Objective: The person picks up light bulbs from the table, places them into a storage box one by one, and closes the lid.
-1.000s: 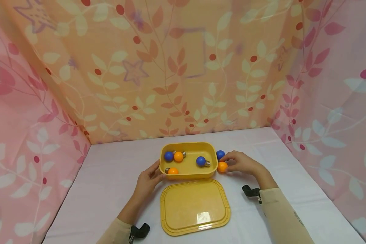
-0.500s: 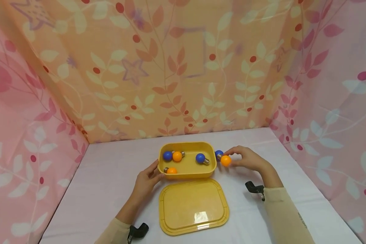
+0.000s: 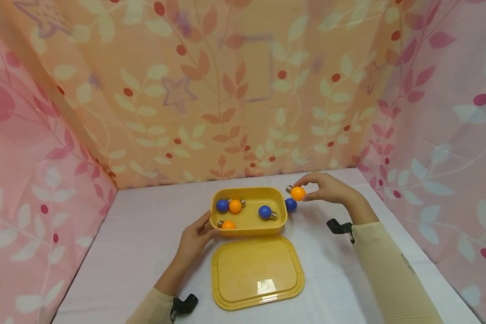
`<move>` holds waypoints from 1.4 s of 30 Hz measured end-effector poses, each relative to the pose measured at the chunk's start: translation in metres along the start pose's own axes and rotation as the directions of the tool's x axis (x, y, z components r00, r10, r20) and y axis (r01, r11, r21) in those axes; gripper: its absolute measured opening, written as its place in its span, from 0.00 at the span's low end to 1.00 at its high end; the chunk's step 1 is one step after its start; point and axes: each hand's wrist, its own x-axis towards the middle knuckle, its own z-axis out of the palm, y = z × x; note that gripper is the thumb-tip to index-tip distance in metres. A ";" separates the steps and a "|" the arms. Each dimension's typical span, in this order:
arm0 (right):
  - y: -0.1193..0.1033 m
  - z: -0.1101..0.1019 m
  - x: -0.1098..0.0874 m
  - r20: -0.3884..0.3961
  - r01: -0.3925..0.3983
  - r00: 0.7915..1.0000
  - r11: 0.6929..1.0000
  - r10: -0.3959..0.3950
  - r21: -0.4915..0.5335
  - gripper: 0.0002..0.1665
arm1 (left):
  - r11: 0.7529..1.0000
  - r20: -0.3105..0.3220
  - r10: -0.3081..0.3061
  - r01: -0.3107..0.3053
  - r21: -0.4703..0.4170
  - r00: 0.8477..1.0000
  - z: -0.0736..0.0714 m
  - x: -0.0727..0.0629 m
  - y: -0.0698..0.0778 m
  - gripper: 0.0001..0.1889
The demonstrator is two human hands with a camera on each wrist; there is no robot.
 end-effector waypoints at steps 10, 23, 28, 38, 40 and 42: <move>-0.028 -0.001 0.051 0.149 0.074 0.987 0.996 -0.066 -0.047 0.22 | 1.000 -0.002 -0.025 0.025 -0.005 1.000 -0.003 -0.002 -0.005 0.37; -0.039 0.016 0.093 0.273 0.048 0.962 0.985 -0.001 -0.165 0.22 | 0.999 -0.010 0.015 -0.015 -0.037 1.000 -0.001 0.002 -0.003 0.36; -0.034 0.028 0.100 0.303 0.052 0.953 0.977 0.013 -0.207 0.22 | 1.000 -0.001 -0.004 0.004 -0.022 1.000 -0.002 0.002 -0.001 0.36; -0.034 0.042 0.100 0.351 -0.011 0.934 0.985 0.072 -0.171 0.23 | 1.000 0.000 -0.001 0.001 -0.020 1.000 -0.003 0.002 0.000 0.36; -0.032 0.045 0.099 0.355 -0.015 0.932 0.985 0.075 -0.169 0.23 | 1.000 -0.002 0.003 -0.004 -0.024 1.000 -0.001 0.002 -0.001 0.36; -0.030 0.049 0.099 0.363 -0.009 0.929 0.986 0.070 -0.167 0.23 | 1.000 -0.006 0.007 -0.007 -0.026 1.000 0.000 0.001 -0.002 0.36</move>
